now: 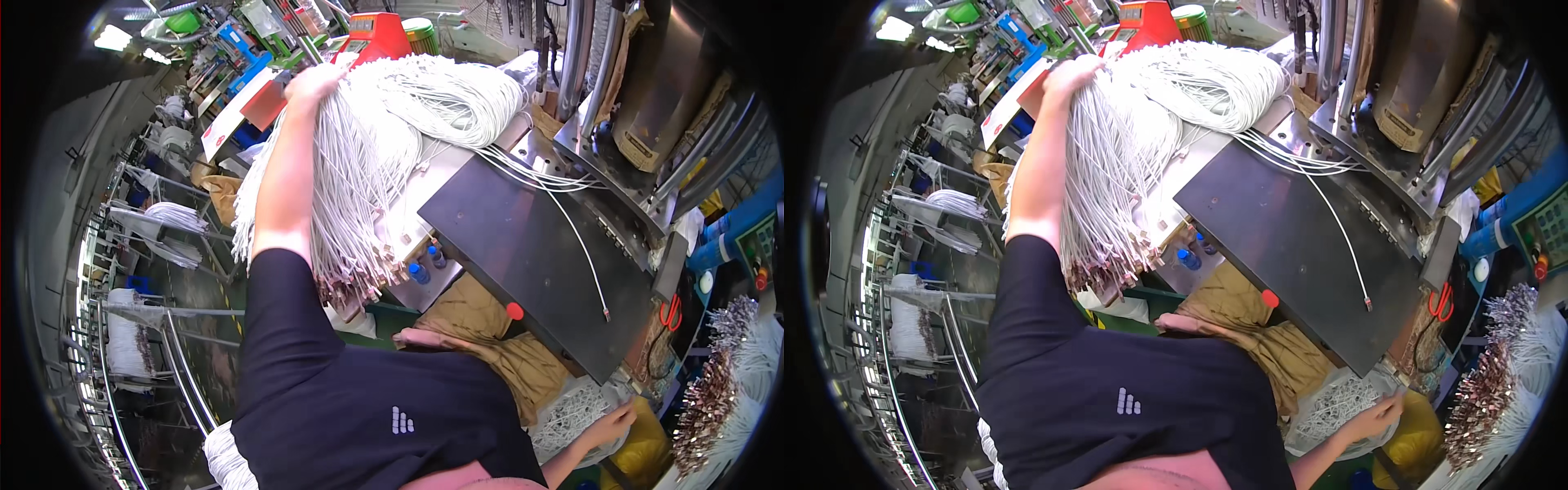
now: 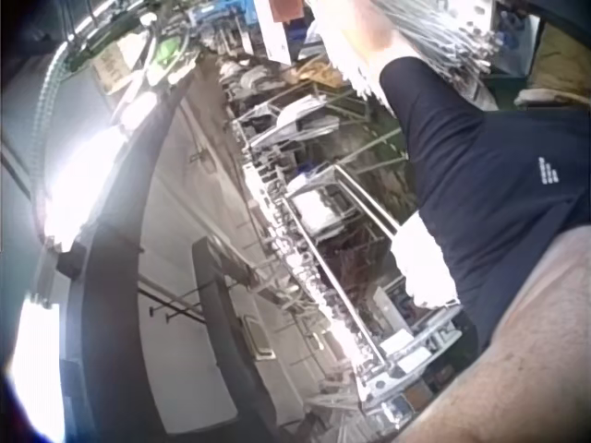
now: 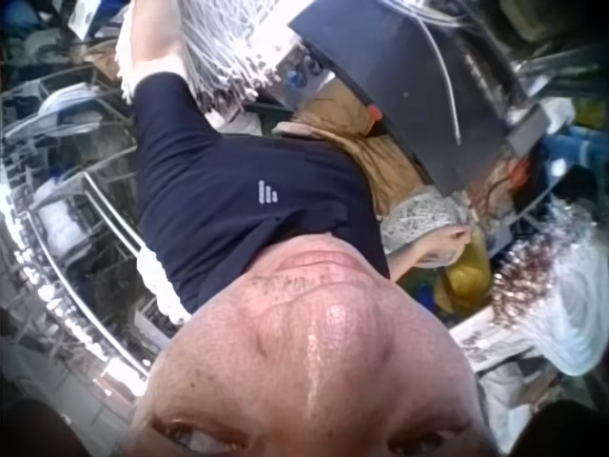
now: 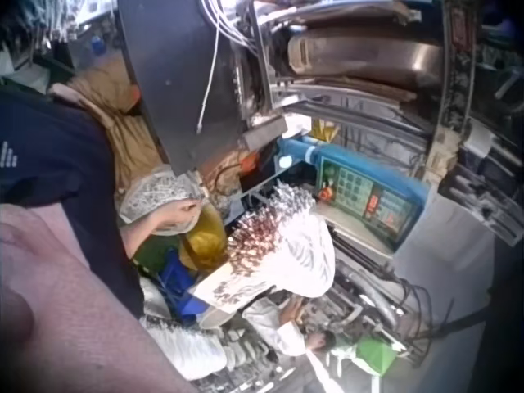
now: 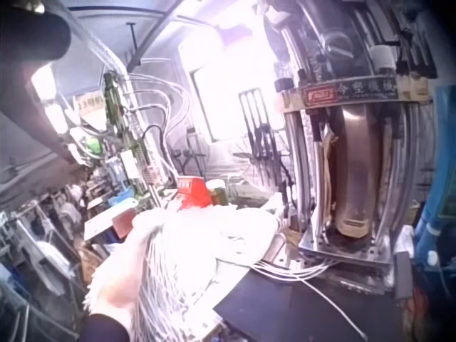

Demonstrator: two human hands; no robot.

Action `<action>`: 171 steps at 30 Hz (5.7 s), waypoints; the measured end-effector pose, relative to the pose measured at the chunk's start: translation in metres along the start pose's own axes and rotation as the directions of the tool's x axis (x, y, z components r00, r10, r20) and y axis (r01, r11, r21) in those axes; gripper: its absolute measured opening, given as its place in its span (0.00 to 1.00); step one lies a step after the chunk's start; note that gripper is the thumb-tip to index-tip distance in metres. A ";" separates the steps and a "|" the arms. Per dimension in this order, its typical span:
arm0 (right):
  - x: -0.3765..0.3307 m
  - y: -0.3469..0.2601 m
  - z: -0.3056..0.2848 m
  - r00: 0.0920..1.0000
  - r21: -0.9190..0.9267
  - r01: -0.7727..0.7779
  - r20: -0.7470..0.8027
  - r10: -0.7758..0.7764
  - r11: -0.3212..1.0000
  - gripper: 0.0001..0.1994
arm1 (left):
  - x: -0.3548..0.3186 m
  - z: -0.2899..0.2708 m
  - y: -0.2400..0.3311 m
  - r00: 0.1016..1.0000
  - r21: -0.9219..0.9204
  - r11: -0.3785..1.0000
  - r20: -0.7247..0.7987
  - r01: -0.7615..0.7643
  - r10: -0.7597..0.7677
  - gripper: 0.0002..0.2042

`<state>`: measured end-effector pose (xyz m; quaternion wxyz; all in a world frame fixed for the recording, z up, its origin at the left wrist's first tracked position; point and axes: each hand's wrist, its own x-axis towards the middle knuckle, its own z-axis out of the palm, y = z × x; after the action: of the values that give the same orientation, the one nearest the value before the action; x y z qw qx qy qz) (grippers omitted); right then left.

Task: Processing bundles of white electrical wires by feeding them into a semi-automated machine for crimping or connector assembly.

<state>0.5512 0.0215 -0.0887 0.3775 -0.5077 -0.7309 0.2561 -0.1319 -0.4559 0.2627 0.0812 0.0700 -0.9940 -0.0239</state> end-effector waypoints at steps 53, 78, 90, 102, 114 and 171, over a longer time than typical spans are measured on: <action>0.069 -0.508 -0.073 -0.028 0.752 -0.641 0.175 -0.984 0.152 0.26 | -0.321 -0.167 0.162 0.071 -0.625 -0.711 -0.733 0.323 0.676 0.52; -0.012 -0.400 0.184 -0.110 0.518 -0.499 0.758 -0.643 0.695 0.17 | 0.137 -0.151 0.131 0.721 -0.816 -0.569 -0.454 -0.100 0.524 0.23; 0.109 -0.240 0.146 0.134 0.190 0.030 0.972 -0.192 0.981 0.46 | -0.251 0.222 0.197 0.380 -0.401 0.146 -0.604 -0.905 0.701 0.13; 0.204 -0.278 0.137 0.015 -0.009 0.408 1.000 0.003 0.913 0.38 | -0.198 0.207 0.238 0.318 -0.156 0.294 -0.166 -0.943 0.933 0.21; 0.118 -0.238 0.114 0.370 -0.055 0.285 0.927 -0.057 0.957 0.28 | -0.274 0.205 0.263 0.134 -0.671 0.149 0.074 -0.727 0.988 0.12; 0.142 -0.246 0.156 0.128 0.095 0.972 0.559 -0.820 0.217 0.19 | -0.283 0.136 0.268 -0.421 -0.792 0.594 0.494 0.143 0.761 0.29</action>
<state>0.2609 0.0686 0.0480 0.1707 0.0808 -0.9818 -0.0183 0.0859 -0.1458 0.0993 -0.7002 -0.3508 -0.5280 -0.3284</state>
